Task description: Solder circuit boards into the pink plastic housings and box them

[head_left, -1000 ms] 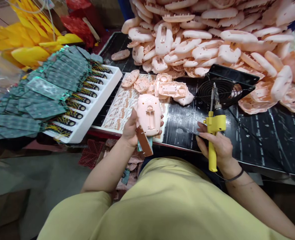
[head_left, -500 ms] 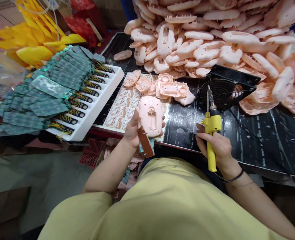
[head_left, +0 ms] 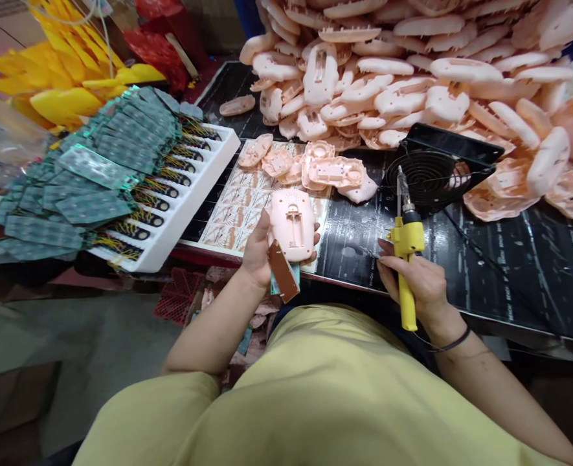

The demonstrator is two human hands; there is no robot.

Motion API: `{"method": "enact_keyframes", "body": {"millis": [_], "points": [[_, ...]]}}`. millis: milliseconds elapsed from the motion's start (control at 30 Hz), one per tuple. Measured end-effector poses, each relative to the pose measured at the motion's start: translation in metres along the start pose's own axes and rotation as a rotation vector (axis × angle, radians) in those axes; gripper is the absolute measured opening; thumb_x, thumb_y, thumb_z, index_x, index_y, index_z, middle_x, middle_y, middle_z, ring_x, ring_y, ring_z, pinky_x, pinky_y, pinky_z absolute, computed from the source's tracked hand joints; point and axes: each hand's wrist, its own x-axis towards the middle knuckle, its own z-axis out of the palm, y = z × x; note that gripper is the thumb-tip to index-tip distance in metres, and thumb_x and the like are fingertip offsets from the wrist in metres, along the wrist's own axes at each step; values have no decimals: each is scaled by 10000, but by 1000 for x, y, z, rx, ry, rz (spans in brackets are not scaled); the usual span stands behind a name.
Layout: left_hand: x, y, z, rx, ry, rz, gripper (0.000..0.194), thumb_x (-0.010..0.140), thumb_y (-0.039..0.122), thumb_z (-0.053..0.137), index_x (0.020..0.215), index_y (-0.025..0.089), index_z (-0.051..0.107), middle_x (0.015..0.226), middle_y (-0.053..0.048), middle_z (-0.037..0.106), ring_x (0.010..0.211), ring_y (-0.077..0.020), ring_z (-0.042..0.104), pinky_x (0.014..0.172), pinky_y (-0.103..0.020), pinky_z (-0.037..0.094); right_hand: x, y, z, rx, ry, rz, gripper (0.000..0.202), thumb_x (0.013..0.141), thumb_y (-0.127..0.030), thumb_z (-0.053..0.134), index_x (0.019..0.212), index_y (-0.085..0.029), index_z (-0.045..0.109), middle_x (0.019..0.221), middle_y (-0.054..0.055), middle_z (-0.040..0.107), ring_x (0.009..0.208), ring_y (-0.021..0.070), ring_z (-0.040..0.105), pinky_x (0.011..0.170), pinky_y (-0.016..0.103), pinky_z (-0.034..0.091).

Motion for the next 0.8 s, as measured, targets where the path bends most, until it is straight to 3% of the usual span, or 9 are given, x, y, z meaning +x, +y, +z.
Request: {"method": "enact_keyframes", "body": {"millis": [367, 667, 800], "points": [[-7, -2, -5, 2, 45, 3, 733, 900, 682, 420, 1357, 116, 507, 1216, -227, 646, 1097, -389, 644, 868, -573, 547, -3, 1, 1, -13, -16, -6, 360, 782, -79, 693, 1095, -228, 594, 1023, 57, 744, 753, 146, 719, 674, 236, 568], [-7, -7, -7, 8, 53, -28, 703, 935, 641, 375, 1350, 89, 504, 1191, -219, 660, 1060, -367, 665, 876, -554, 555, -5, 2, 2, -16, -27, -4, 333, 773, -80, 709, 1064, -211, 612, 1048, 66, 739, 786, 163, 725, 682, 257, 578], [-26, 4, -17, 93, 110, -41, 653, 924, 576, 445, 1379, 108, 478, 1142, -195, 686, 1061, -393, 660, 885, -581, 540, -7, 3, 0, -50, -26, -11, 346, 760, -80, 716, 1066, -209, 620, 1028, 58, 746, 693, 145, 707, 629, 244, 556]]}}
